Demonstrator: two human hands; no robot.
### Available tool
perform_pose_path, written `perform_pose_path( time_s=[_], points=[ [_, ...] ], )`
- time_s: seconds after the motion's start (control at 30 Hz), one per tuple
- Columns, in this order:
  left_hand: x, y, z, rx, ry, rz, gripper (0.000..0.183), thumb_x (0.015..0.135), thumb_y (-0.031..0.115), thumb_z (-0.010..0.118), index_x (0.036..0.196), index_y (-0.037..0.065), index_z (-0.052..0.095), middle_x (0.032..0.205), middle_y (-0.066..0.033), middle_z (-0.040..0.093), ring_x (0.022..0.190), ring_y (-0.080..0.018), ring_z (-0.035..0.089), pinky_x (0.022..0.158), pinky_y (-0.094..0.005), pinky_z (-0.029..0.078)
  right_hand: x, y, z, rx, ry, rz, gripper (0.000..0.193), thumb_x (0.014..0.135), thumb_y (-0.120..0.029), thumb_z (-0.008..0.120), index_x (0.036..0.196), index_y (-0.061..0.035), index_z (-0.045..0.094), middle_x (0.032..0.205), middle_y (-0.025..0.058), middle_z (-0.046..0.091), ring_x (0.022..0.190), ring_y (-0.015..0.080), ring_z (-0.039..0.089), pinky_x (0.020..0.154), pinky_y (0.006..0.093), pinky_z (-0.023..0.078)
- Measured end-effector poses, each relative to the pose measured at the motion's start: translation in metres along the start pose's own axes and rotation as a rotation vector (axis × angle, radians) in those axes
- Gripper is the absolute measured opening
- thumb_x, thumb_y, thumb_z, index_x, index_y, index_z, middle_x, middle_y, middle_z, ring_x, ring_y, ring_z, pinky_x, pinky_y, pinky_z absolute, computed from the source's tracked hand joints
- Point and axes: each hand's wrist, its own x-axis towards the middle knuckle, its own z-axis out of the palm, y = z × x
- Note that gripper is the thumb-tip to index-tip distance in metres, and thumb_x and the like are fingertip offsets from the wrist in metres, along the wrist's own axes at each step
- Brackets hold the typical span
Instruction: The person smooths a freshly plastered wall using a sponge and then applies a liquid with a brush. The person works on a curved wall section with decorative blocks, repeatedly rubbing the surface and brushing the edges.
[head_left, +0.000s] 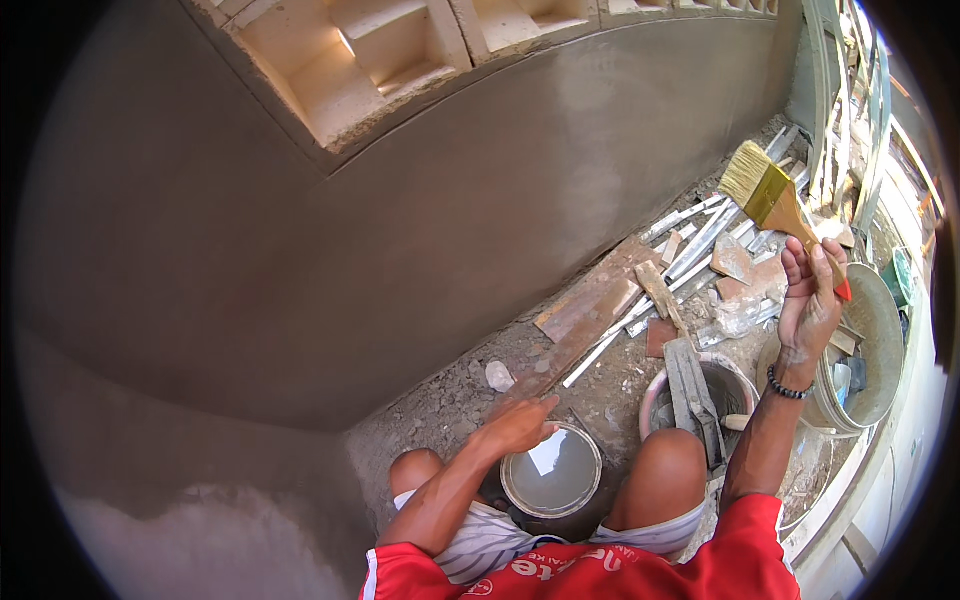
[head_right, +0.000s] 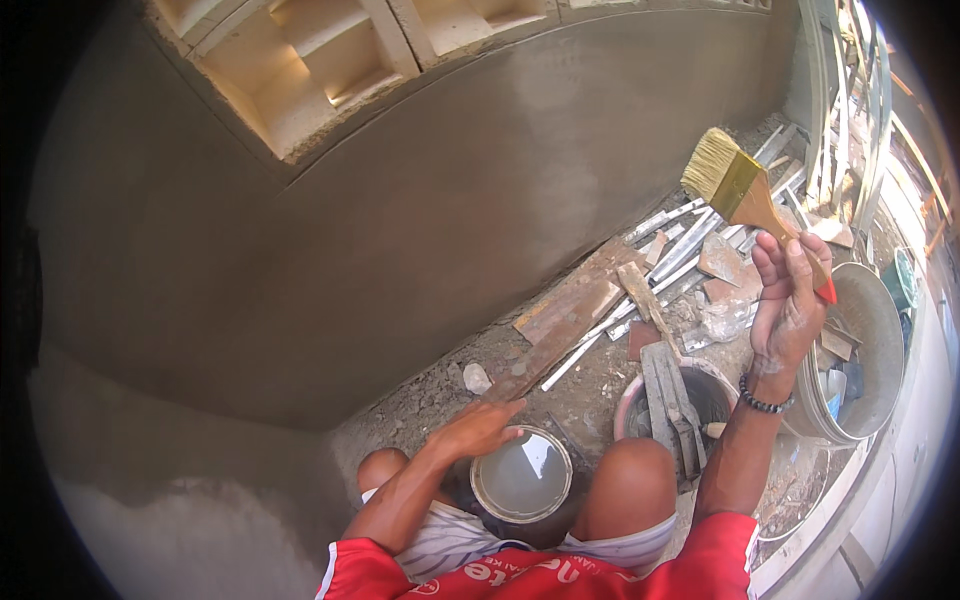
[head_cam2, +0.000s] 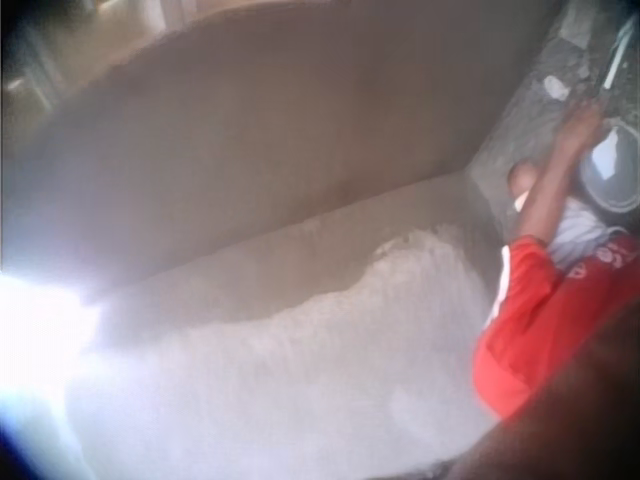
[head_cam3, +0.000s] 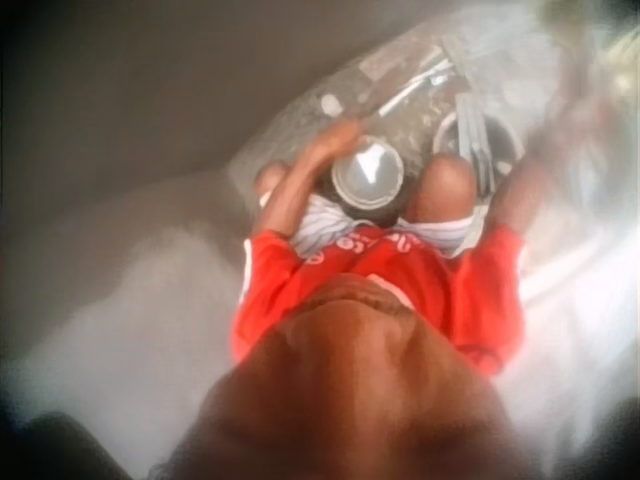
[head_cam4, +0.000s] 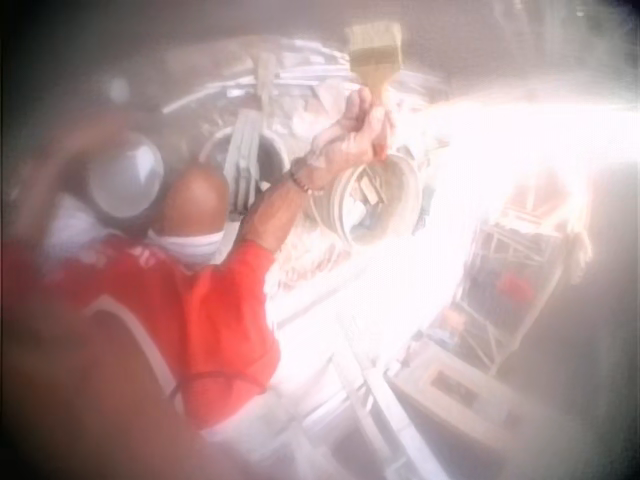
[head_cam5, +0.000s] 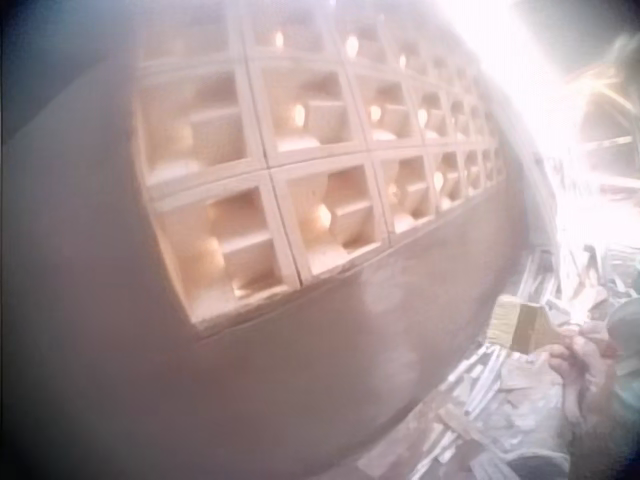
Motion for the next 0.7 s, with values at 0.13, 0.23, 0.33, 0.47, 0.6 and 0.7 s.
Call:
perform_pose_path(
  time_s=[0.13, 0.23, 0.33, 0.47, 0.6, 0.7],
  points=[
    [-0.003, -0.001, 0.002, -0.013, 0.026, -0.014, 0.057, 0.095, 0.031, 0.059, 0.142, 0.002, 0.044, 0.124, -0.0265, 0.06, 0.119, -0.0425, 0.056, 0.105, -0.0517, 0.04, -0.01, -0.001, 0.061, -0.051, -0.106, -0.089, 0.032, 0.096, -0.004, 0.057, 0.127, 0.0036, 0.05, 0.123, 0.0274, 0.06, 0.099, 0.0325, 0.069, 0.084, 0.0357, 0.061],
    [-0.002, 0.019, -0.004, 0.0, -0.018, 0.028, 0.057, 0.096, 0.031, 0.058, 0.144, 0.004, 0.042, 0.13, -0.025, 0.058, 0.122, -0.0414, 0.054, 0.107, -0.0539, 0.036, -0.026, 0.001, 0.071, -0.195, -0.228, -0.227, 0.03, 0.097, -0.005, 0.056, 0.125, 0.0049, 0.051, 0.127, 0.0299, 0.057, 0.105, 0.0386, 0.067, 0.083, 0.0386, 0.061],
    [-0.019, 0.028, 0.006, 0.06, 0.001, 0.04, 0.057, 0.097, 0.031, 0.056, 0.144, 0.003, 0.041, 0.135, -0.0228, 0.054, 0.125, -0.0403, 0.05, 0.109, -0.0542, 0.033, -0.048, 0.015, 0.071, -0.199, -0.232, -0.155, 0.028, 0.097, -0.006, 0.056, 0.123, 0.0048, 0.051, 0.128, 0.0302, 0.056, 0.105, 0.0397, 0.067, 0.084, 0.0392, 0.061],
    [-0.05, 0.047, -0.007, 0.004, -0.035, 0.191, 0.058, 0.097, 0.031, 0.056, 0.145, 0.002, 0.039, 0.135, -0.0216, 0.053, 0.127, -0.0397, 0.048, 0.111, -0.0521, 0.032, -0.058, 0.037, 0.055, -0.251, -0.203, -0.041, 0.024, 0.096, -0.008, 0.06, 0.117, 0.0025, 0.056, 0.129, 0.0298, 0.055, 0.106, 0.0401, 0.066, 0.089, 0.0408, 0.06],
    [-0.054, 0.039, -0.006, 0.034, 0.015, 0.156, 0.059, 0.098, 0.032, 0.054, 0.146, 0.002, 0.037, 0.134, -0.0215, 0.053, 0.126, -0.0401, 0.048, 0.113, -0.0519, 0.03, -0.047, 0.048, 0.067, -0.217, -0.309, -0.079, 0.028, 0.094, -0.012, 0.065, 0.116, 0.003, 0.058, 0.128, 0.0298, 0.056, 0.108, 0.0391, 0.065, 0.092, 0.0423, 0.058],
    [-0.056, 0.031, -0.01, 0.086, 0.077, 0.09, 0.059, 0.099, 0.033, 0.053, 0.147, 0.002, 0.038, 0.134, -0.0214, 0.053, 0.125, -0.0405, 0.049, 0.113, -0.0524, 0.031, -0.043, 0.046, 0.11, -0.142, -0.344, -0.134, 0.026, 0.092, -0.011, 0.066, 0.113, 0.0036, 0.061, 0.128, 0.031, 0.055, 0.11, 0.0389, 0.064, 0.093, 0.0438, 0.058]
  ],
)
